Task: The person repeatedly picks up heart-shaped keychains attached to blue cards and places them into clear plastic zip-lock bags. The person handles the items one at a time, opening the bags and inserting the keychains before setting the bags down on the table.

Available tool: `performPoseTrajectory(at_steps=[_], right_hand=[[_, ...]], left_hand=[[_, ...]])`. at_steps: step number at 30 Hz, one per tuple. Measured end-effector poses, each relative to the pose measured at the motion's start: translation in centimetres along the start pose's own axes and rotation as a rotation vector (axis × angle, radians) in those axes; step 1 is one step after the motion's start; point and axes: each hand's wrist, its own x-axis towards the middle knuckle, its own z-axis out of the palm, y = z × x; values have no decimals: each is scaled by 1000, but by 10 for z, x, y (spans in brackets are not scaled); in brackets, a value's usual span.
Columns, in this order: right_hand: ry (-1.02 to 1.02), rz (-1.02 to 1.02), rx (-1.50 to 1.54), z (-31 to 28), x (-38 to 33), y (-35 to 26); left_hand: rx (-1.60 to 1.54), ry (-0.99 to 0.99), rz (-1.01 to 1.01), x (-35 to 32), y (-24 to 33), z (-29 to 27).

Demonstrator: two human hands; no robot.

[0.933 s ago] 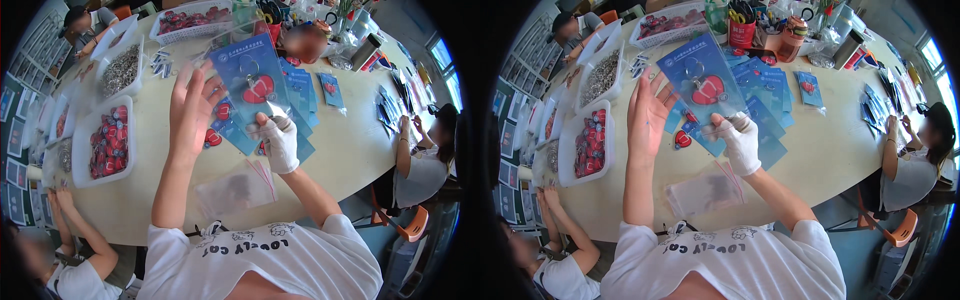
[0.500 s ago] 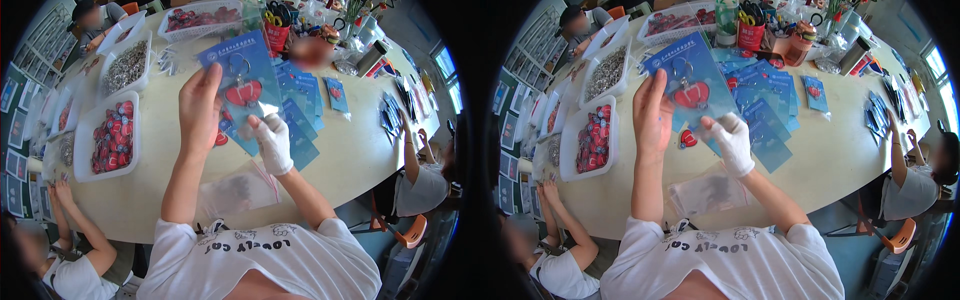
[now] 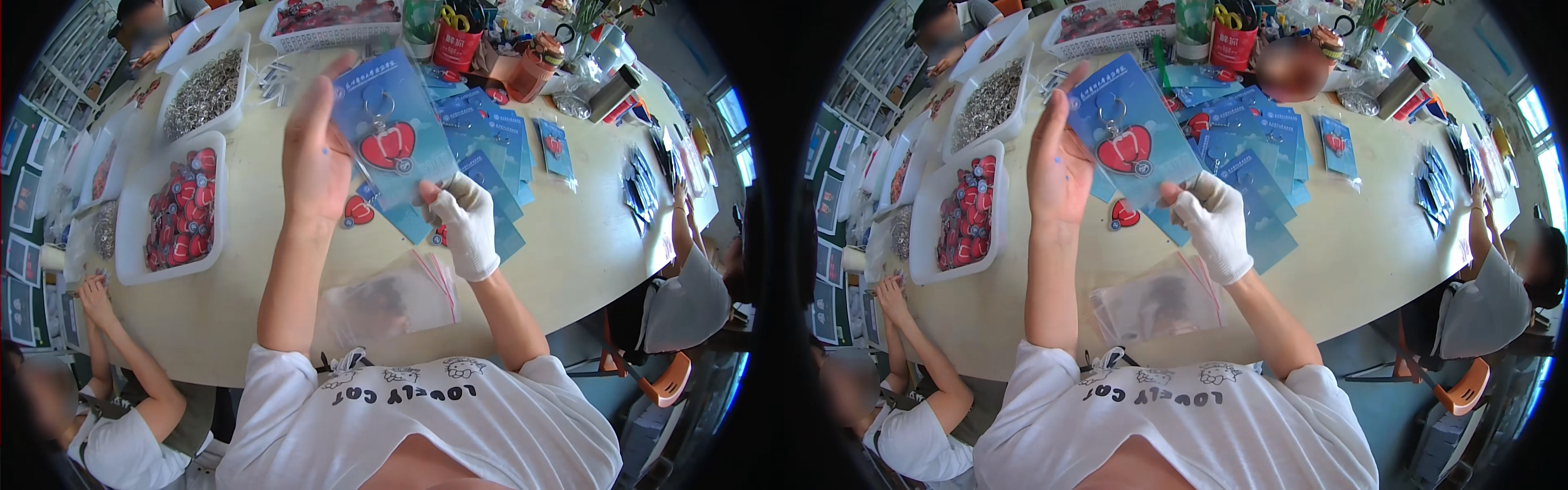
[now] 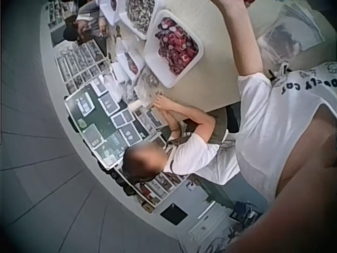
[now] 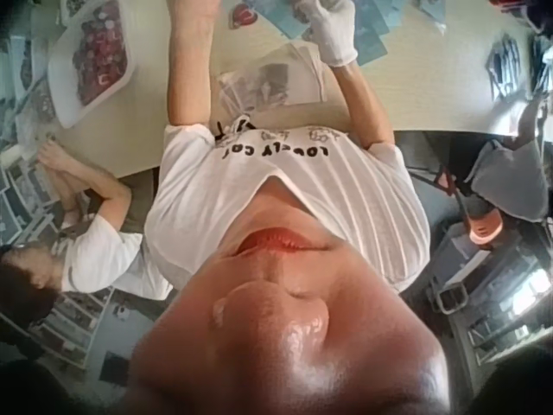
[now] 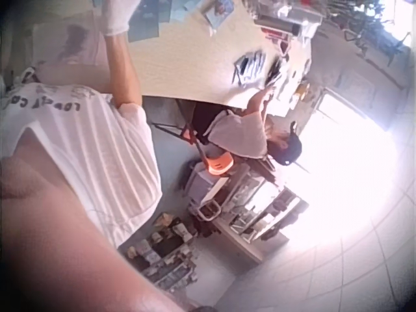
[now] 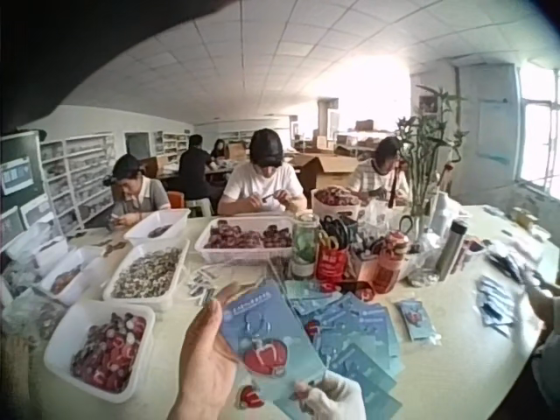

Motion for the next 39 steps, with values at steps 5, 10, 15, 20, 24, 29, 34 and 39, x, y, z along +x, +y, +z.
performPoseTrajectory(at_steps=[5, 10, 15, 20, 24, 29, 34, 39], right_hand=[[48, -163, 60, -26, -8, 24], [85, -32, 266, -25, -10, 17], [210, -138, 424, -33, -14, 18], [252, -259, 527, -36, -4, 10], [251, -237, 486, -27, -5, 9], [172, -146, 489, -8, -6, -1], [209, -192, 102, 4, -13, -13], [286, -850, -681, 4, -9, -25]], left_hand=[[-76, 160, 273, 5, 10, -8], [-95, 161, 323, 9, 17, -19], [103, 287, 531, 15, 40, -68], [495, 159, -93, 1, 16, -127], [1187, 90, -76, -20, -32, -123], [-258, -215, -199, -16, -17, -10], [-39, 18, -125, -19, -5, 35], [33, 4, 33, -24, -4, 31]])
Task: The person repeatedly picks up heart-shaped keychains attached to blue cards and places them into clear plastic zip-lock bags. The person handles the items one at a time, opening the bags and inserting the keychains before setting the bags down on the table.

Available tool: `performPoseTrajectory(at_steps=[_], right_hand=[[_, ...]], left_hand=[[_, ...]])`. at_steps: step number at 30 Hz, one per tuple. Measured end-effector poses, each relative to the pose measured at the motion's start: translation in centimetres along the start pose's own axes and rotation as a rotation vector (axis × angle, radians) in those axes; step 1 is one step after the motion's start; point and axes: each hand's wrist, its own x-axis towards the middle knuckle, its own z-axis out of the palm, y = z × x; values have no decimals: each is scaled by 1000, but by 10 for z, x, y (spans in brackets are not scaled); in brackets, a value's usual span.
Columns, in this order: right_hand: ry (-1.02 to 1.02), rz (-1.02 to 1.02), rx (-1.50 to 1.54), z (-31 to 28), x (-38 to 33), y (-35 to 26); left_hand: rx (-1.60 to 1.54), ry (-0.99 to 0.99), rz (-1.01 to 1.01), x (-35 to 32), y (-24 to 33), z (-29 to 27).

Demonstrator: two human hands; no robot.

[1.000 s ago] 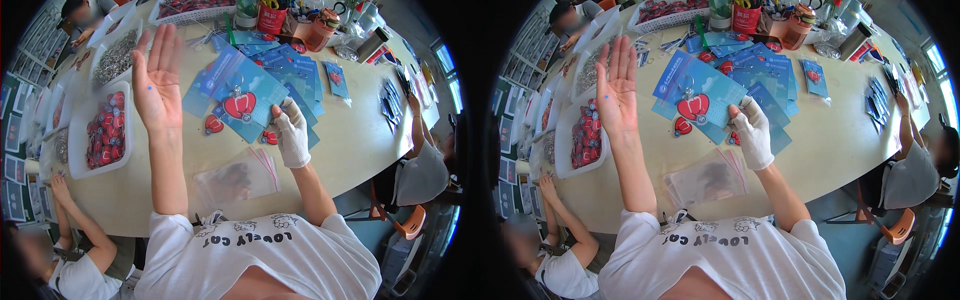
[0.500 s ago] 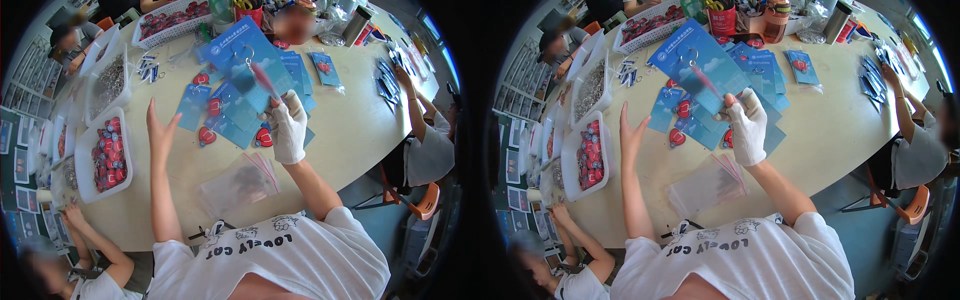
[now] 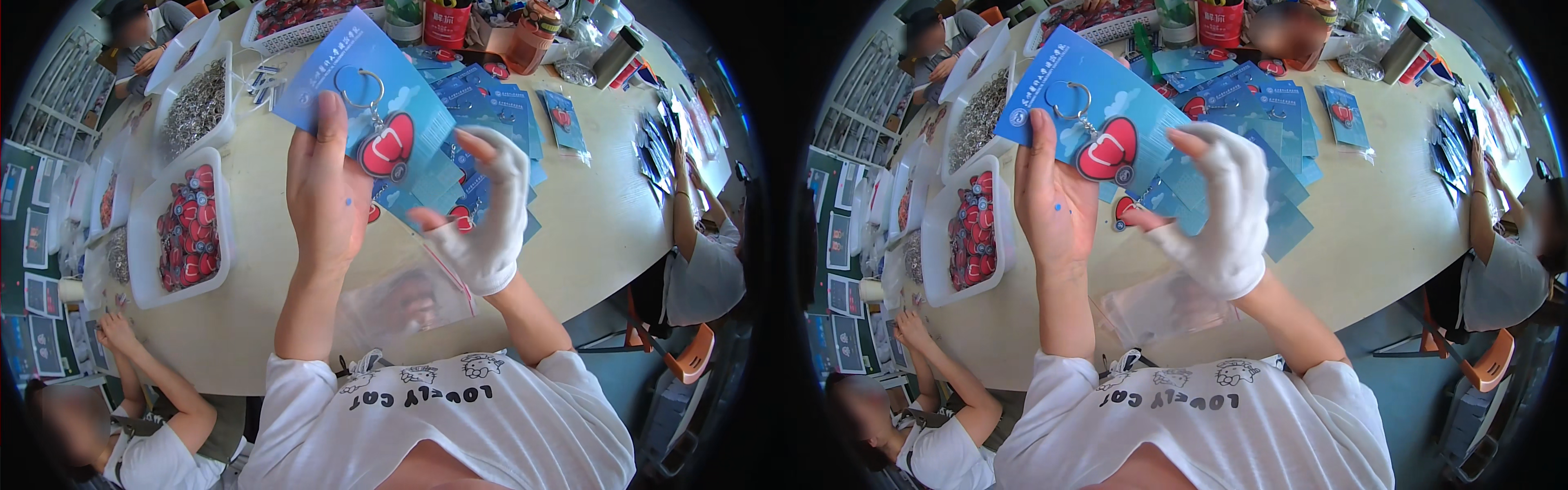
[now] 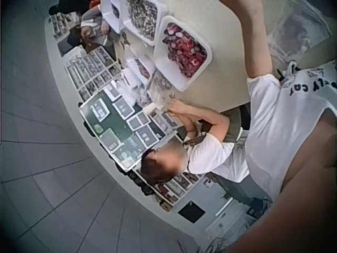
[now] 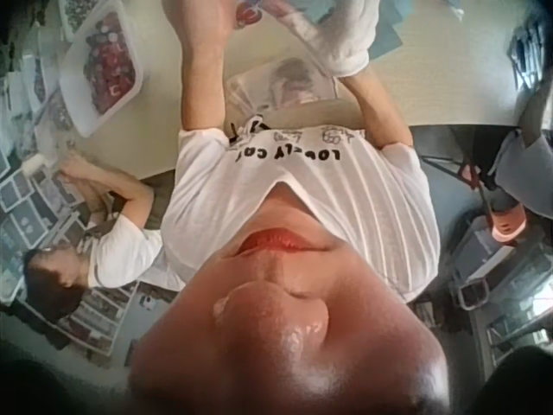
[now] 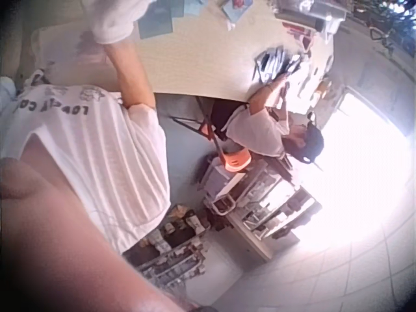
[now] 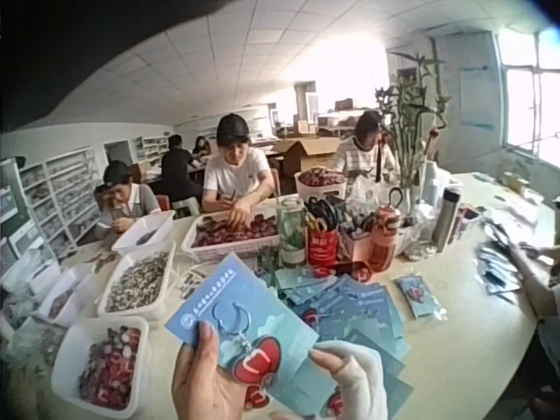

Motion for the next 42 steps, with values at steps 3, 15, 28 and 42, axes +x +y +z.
performPoseTrajectory(at_steps=[3, 15, 28, 42], right_hand=[[-84, -35, -11, 15, 10, -9], [-17, -467, -266, 15, 22, 6], [-222, 590, 302, -11, 9, -9], [-292, 897, 1025, 2, 24, -20]], left_hand=[[111, 14, -3, -7, 7, 6], [155, 59, 104, -6, 6, 7], [35, 97, 73, -5, 15, 7], [28, 68, 108, -4, 15, 2]])
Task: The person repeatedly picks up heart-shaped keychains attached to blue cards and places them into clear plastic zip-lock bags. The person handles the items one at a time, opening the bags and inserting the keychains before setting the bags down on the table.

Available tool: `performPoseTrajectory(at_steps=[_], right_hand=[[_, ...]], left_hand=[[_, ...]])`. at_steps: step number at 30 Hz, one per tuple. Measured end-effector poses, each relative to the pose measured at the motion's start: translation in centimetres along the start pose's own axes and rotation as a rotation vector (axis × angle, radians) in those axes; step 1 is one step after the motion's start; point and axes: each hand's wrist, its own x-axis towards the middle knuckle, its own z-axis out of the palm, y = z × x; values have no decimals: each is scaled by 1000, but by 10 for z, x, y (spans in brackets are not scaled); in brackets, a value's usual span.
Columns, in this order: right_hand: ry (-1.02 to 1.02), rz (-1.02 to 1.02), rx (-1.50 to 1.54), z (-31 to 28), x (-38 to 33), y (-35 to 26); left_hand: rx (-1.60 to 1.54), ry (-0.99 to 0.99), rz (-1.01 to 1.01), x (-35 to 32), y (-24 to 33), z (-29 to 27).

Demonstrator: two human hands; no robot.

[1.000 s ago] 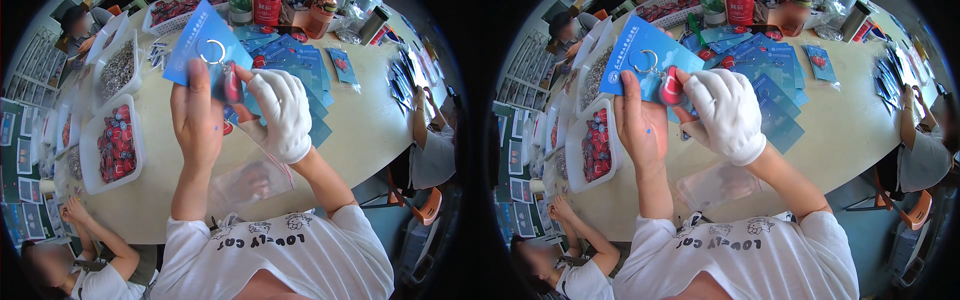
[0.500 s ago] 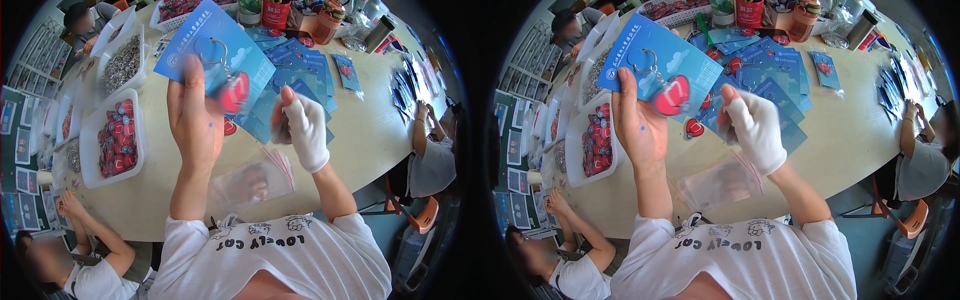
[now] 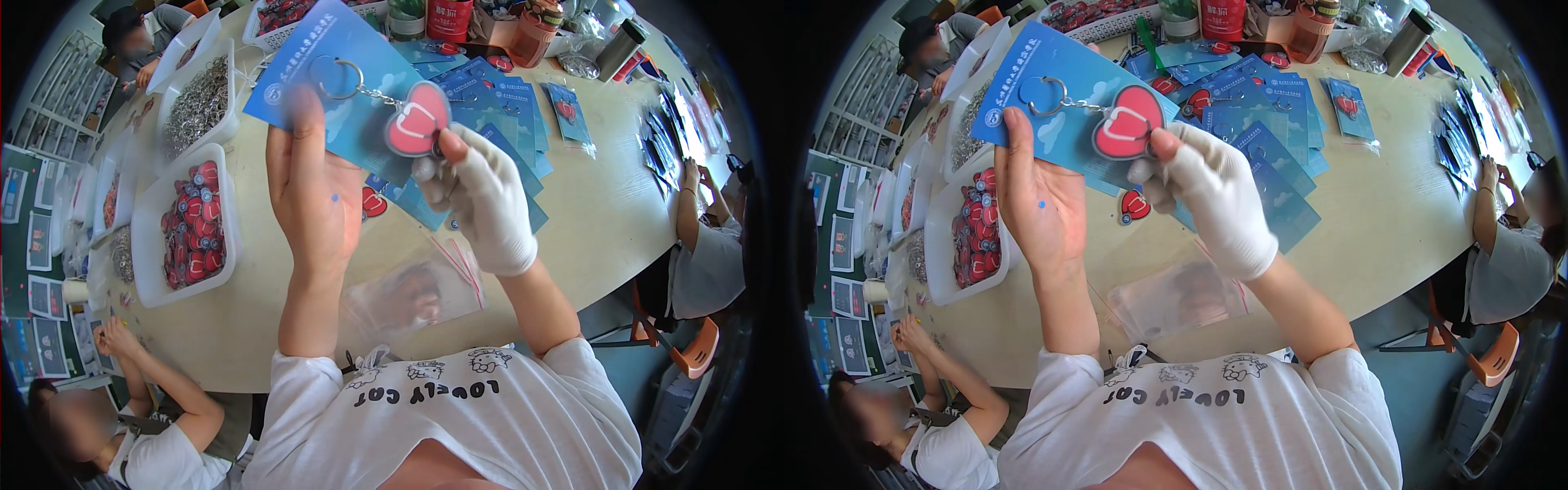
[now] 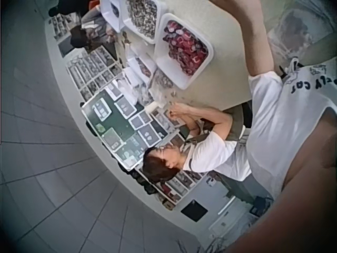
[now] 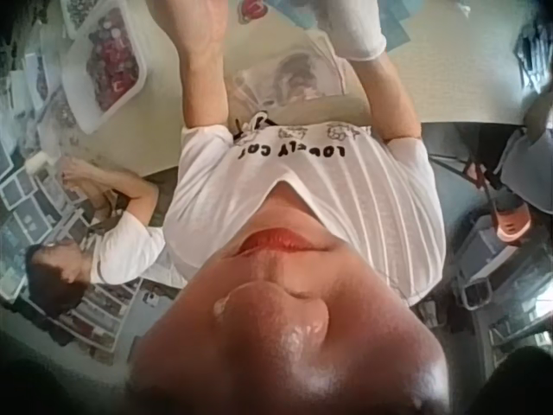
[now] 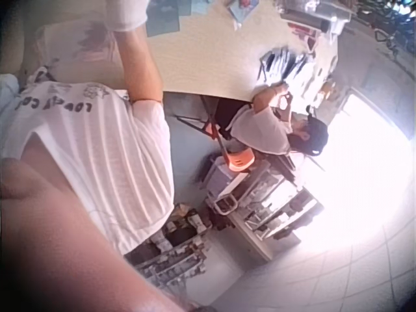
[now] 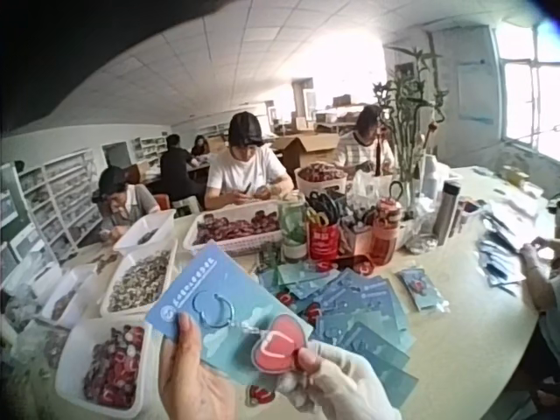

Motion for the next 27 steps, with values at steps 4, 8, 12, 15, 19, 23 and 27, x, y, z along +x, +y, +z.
performPoseTrajectory(at_steps=[4, 8, 12, 15, 19, 23, 27], right_hand=[[55, 39, -261, -25, -4, 15], [228, -958, -1211, -20, -8, 15], [163, -1095, -1323, 0, 12, 11], [76, -1119, -1265, -7, 15, 17], [70, -160, -406, -4, -5, 4], [177, 6, -338, -9, 5, 7], [137, -10, -383, -27, -4, 15]], left_hand=[[-41, -9, -40, 0, 2, 2], [-9, 45, -42, 0, 2, 0], [19, 12, -43, -2, 1, 2], [27, -6, -5, -2, -1, 2], [2, 36, -4, 3, -1, -2], [-52, 48, -13, 5, 0, -5], [-22, 2, -44, 11, 1, -8]])
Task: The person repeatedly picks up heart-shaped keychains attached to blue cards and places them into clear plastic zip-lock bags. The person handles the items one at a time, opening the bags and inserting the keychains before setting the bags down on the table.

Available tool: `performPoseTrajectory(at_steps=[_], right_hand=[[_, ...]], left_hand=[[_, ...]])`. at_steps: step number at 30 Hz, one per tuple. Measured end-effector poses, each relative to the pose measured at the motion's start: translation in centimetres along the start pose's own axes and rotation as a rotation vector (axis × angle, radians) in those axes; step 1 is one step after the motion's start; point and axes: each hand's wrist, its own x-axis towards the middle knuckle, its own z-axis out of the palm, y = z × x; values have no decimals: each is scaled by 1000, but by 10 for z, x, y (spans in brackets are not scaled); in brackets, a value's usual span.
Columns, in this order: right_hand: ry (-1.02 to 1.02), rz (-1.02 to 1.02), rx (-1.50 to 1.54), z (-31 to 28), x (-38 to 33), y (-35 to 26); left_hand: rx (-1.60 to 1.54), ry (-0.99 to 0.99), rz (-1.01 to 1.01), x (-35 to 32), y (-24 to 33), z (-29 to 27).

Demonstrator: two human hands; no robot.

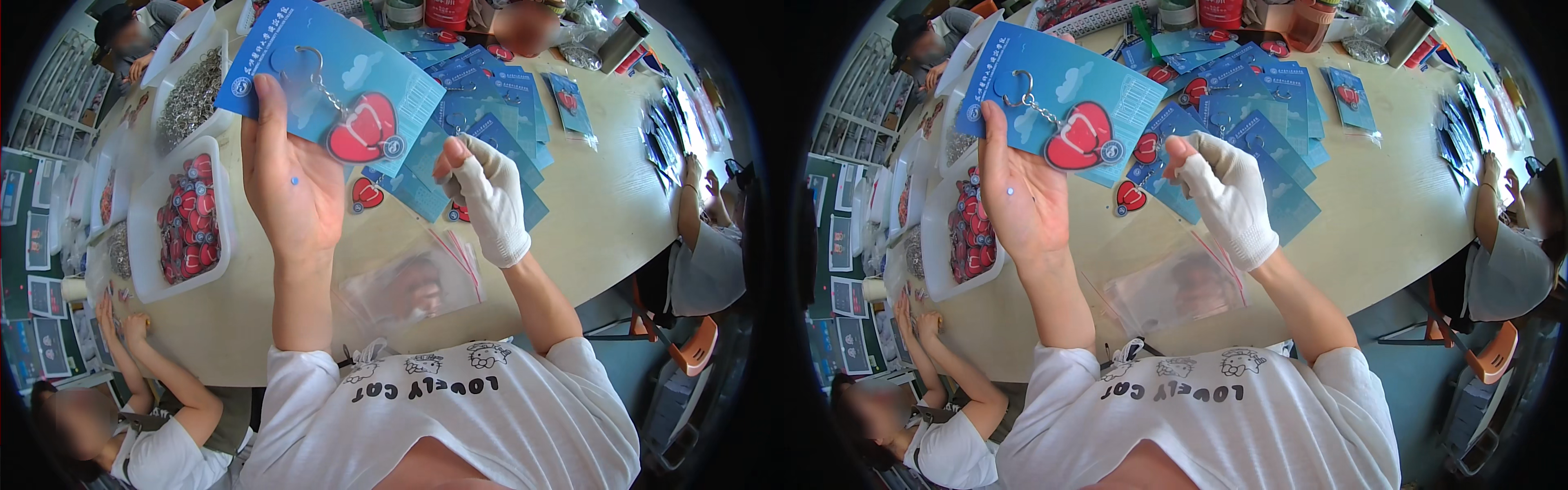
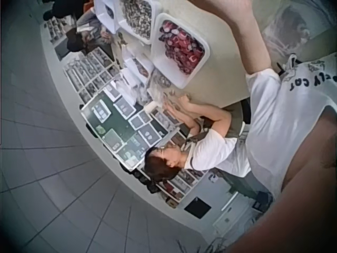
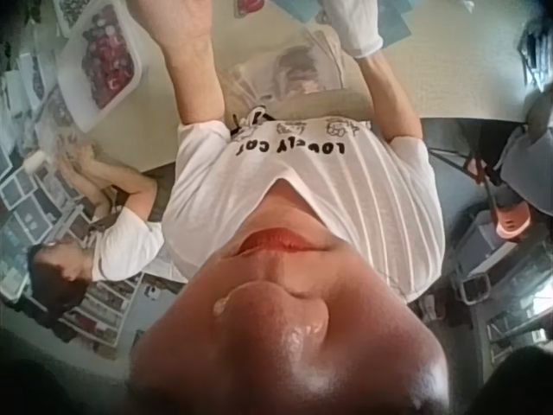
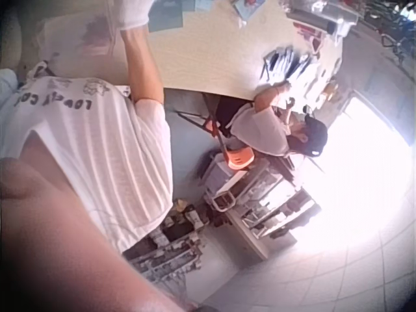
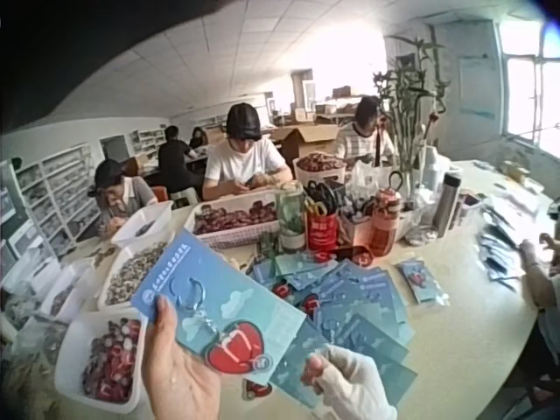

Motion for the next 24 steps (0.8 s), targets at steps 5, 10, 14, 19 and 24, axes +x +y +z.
performPoseTrajectory(at_steps=[5, 10, 14, 19, 24], right_hand=[[-15, -153, 210, 25, -5, 15], [147, -16, 241, 15, 0, 21], [360, -440, 179, -39, -5, 53], [390, -268, 68, -67, -27, 80], [328, -72, 4, -74, -34, 101]], left_hand=[[-20, 10, -44, -3, -7, 6], [-58, -257, -96, -1, -33, -35], [1291, -479, -32, -52, -22, -61], [1841, -447, -158, -106, -40, -104], [1822, -398, -145, -103, -77, -96]])
